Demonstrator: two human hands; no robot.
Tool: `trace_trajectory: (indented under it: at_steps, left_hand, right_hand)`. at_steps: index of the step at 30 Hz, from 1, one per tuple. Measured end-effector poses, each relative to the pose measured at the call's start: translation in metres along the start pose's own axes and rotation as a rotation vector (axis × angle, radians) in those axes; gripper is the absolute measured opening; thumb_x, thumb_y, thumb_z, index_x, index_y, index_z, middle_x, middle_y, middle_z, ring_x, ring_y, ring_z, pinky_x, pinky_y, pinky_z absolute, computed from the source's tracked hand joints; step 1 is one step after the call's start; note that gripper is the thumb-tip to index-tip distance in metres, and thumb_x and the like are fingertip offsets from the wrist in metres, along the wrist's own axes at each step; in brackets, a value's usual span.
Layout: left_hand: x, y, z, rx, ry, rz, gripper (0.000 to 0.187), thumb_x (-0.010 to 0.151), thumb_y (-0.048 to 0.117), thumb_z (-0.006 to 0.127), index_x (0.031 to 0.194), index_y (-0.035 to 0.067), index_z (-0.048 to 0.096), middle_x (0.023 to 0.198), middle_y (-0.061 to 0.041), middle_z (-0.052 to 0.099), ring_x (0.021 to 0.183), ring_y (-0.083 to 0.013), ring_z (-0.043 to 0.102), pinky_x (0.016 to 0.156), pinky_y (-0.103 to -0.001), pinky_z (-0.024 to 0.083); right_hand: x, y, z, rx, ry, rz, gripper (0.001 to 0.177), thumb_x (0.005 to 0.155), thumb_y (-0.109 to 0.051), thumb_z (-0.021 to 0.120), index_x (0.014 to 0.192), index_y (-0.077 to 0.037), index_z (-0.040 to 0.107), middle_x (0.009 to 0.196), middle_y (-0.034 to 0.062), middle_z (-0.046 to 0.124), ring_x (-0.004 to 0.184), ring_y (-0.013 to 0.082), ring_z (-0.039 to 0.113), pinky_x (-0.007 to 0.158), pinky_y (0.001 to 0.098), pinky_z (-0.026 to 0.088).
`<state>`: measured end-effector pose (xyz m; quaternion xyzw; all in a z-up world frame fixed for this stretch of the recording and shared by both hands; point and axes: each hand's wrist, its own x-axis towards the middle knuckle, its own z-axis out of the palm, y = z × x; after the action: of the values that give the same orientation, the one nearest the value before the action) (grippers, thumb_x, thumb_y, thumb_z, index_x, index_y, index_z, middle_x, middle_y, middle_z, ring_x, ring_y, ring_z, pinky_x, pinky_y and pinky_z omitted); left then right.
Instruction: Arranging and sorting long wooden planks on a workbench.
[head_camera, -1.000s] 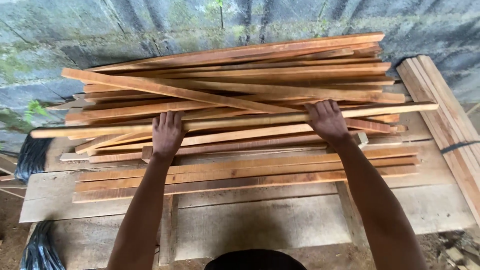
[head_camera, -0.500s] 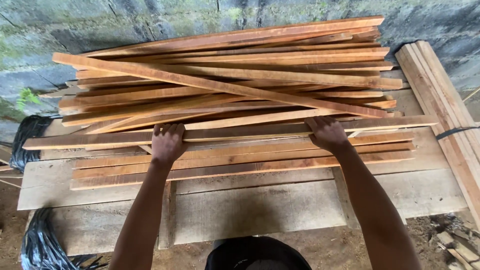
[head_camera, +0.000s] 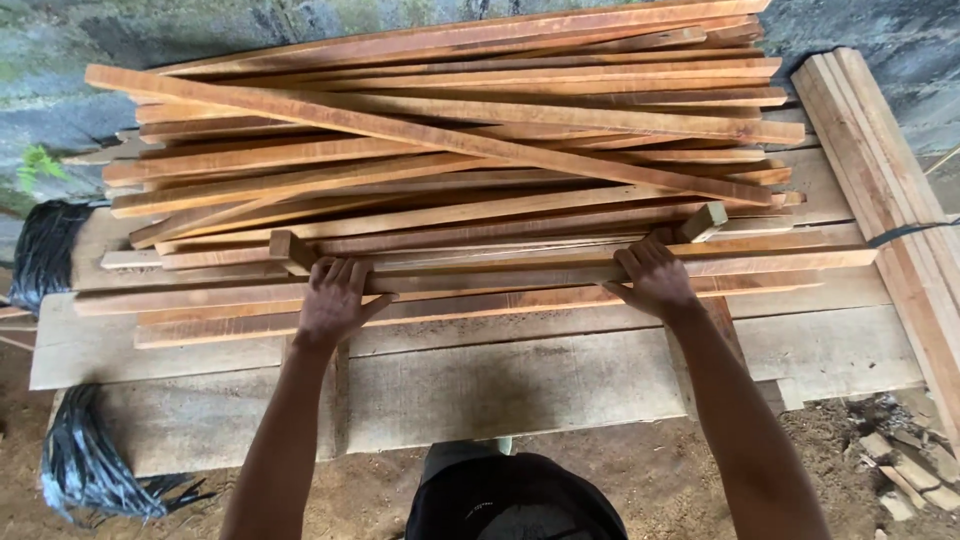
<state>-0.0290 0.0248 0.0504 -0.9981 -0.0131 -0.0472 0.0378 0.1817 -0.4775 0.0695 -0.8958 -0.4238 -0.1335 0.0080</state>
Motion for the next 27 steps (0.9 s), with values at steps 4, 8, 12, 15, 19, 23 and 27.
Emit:
trace_trajectory:
  at_steps: [4,8,12,15,19,23,27]
  left_hand:
    - [-0.011,0.012,0.02,0.087,-0.024,-0.02,0.079,0.092,0.076,0.045,0.129,0.007,0.051,0.122,-0.014,0.064,0.118,-0.0269,0.06,0.116,-0.051,0.032]
    - [-0.034,0.018,0.054,0.048,0.002,-0.108,0.063,0.094,0.063,0.057,0.126,0.009,0.052,0.118,-0.011,0.068,0.119,-0.025,0.063,0.119,-0.047,0.033]
    - [-0.047,0.022,0.071,-0.047,0.053,-0.112,0.058,0.096,0.056,0.063,0.126,0.008,0.053,0.117,-0.011,0.071,0.117,-0.0232,0.065,0.119,-0.047,0.034]
    - [-0.051,0.033,0.045,-0.096,0.08,-0.071,0.063,0.093,0.059,0.062,0.126,0.006,0.054,0.115,-0.013,0.072,0.117,-0.0238,0.065,0.119,-0.05,0.034]
    - [-0.062,0.046,0.027,-0.064,0.021,-0.065,0.072,0.09,0.068,0.059,0.125,0.004,0.055,0.114,-0.016,0.07,0.117,-0.0244,0.063,0.12,-0.05,0.033]
    - [-0.081,0.05,0.057,-0.177,0.106,-0.074,0.067,0.1,0.063,0.049,0.131,0.004,0.056,0.121,-0.016,0.067,0.12,-0.0288,0.061,0.118,-0.052,0.035]
    - [-0.092,0.058,0.093,-0.22,0.248,-0.075,0.057,0.102,0.054,0.05,0.131,0.005,0.056,0.128,-0.017,0.064,0.122,-0.0322,0.058,0.113,-0.056,0.035]
  right_hand:
    - [-0.016,-0.007,0.014,-0.006,0.09,-0.065,0.055,0.082,-0.051,0.078,0.108,-0.004,0.065,0.103,0.0144,0.068,0.098,0.0312,0.066,0.089,0.044,0.054]
    - [-0.032,-0.02,0.034,0.097,0.163,0.054,0.037,0.085,-0.035,0.079,0.104,-0.009,0.061,0.105,0.0089,0.068,0.103,0.0286,0.067,0.094,0.044,0.054]
    - [-0.049,-0.025,0.048,-0.016,0.181,0.071,0.047,0.086,-0.034,0.078,0.119,-0.006,0.062,0.106,0.0116,0.067,0.105,0.0286,0.065,0.099,0.0441,0.052]
    - [-0.056,-0.03,0.051,0.078,0.087,0.092,0.054,0.094,-0.042,0.072,0.131,-0.005,0.057,0.11,0.013,0.065,0.107,0.0295,0.063,0.104,0.0482,0.05]
    - [-0.06,-0.051,0.026,0.007,0.211,0.027,0.076,0.084,-0.06,0.065,0.134,-0.005,0.051,0.12,0.0217,0.06,0.114,0.0373,0.059,0.104,0.0591,0.042]
    - [-0.079,-0.052,0.055,0.077,0.078,0.136,0.066,0.096,-0.058,0.058,0.141,-0.011,0.048,0.127,0.0201,0.055,0.119,0.0376,0.056,0.11,0.058,0.041]
    - [-0.087,-0.054,0.072,-0.02,0.015,0.104,0.065,0.096,-0.054,0.061,0.143,-0.011,0.051,0.126,0.0182,0.057,0.115,0.0334,0.056,0.108,0.0587,0.042]
